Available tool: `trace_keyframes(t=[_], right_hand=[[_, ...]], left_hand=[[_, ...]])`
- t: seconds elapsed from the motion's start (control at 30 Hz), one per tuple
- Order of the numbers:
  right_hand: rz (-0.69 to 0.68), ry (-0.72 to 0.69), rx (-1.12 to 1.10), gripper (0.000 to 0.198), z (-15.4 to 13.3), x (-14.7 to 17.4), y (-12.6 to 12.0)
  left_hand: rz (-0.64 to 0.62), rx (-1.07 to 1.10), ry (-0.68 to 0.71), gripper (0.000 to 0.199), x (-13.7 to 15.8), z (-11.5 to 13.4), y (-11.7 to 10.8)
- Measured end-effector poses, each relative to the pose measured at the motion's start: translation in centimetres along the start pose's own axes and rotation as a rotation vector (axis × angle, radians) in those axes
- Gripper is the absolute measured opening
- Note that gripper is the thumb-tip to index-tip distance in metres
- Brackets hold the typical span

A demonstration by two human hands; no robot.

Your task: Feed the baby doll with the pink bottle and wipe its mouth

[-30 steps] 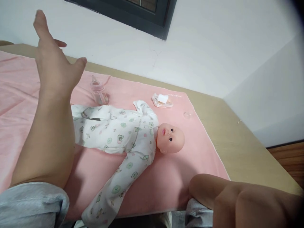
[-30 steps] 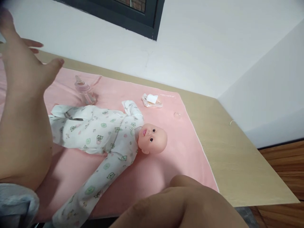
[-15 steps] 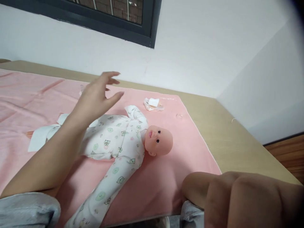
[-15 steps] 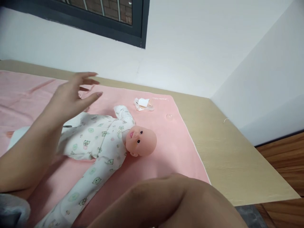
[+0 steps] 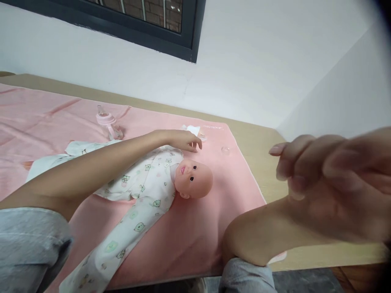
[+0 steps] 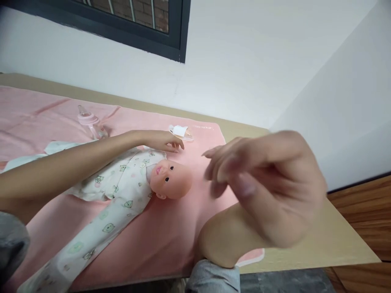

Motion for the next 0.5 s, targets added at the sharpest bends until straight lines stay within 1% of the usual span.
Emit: trace_keyframes(t=[0.07, 0.1, 0.2, 0.23, 0.3, 0.37, 0.43, 0.47, 0.5], right_hand=[[0.084, -0.073, 0.004, 0.011, 1.2, -1.1, 0.4], [0.092, -0.071, -0.005, 0.013, 2.0, -1.7, 0.4], [-0.001, 0.084, -0.043, 0.008, 5.6, -3.6, 0.5], [-0.032, 0.150, -0.046, 0.006, 7.2, -4.2, 0.6], [-0.086, 0.289, 0.017, 0.006, 10.7, -5.3, 0.9], [-0.166, 0.397, 0.061, 0.009, 14.3, -6.0, 1.7], [-0.242, 0.515, 0.070, 0.013, 17.6, -6.2, 2.6], [-0.264, 0.565, 0.059, 0.014, 18.9, -6.2, 3.0], [-0.276, 0.609, 0.043, 0.016, 20.1, -6.1, 3.4]], left_hand=[[-0.110, 0.073, -0.029, 0.052, -1.7, -0.4, 0.7], [-0.155, 0.103, -0.046, 0.052, -2.4, -0.6, 1.2], [-0.259, 0.182, -0.108, 0.052, -4.0, -0.9, 2.5], [-0.284, 0.207, -0.131, 0.052, -4.3, -0.9, 2.9], [-0.328, 0.249, -0.186, 0.051, -4.7, -0.8, 3.3], [-0.368, 0.290, -0.249, 0.050, -4.9, -0.5, 3.5], [-0.382, 0.329, -0.300, 0.051, -5.0, 0.0, 3.6], [-0.364, 0.347, -0.313, 0.050, -5.0, 0.2, 3.7], [-0.321, 0.365, -0.314, 0.049, -5.0, 0.4, 3.8]])
Point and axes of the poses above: each hand's wrist, its own x-axis away from the middle knuckle, its own y-axis out of the palm, z = x × y, the point moved 1 cm from there along -x, towards the middle knuckle, and after that the axes turned 5 degrees about y, right-handed, at the moved point
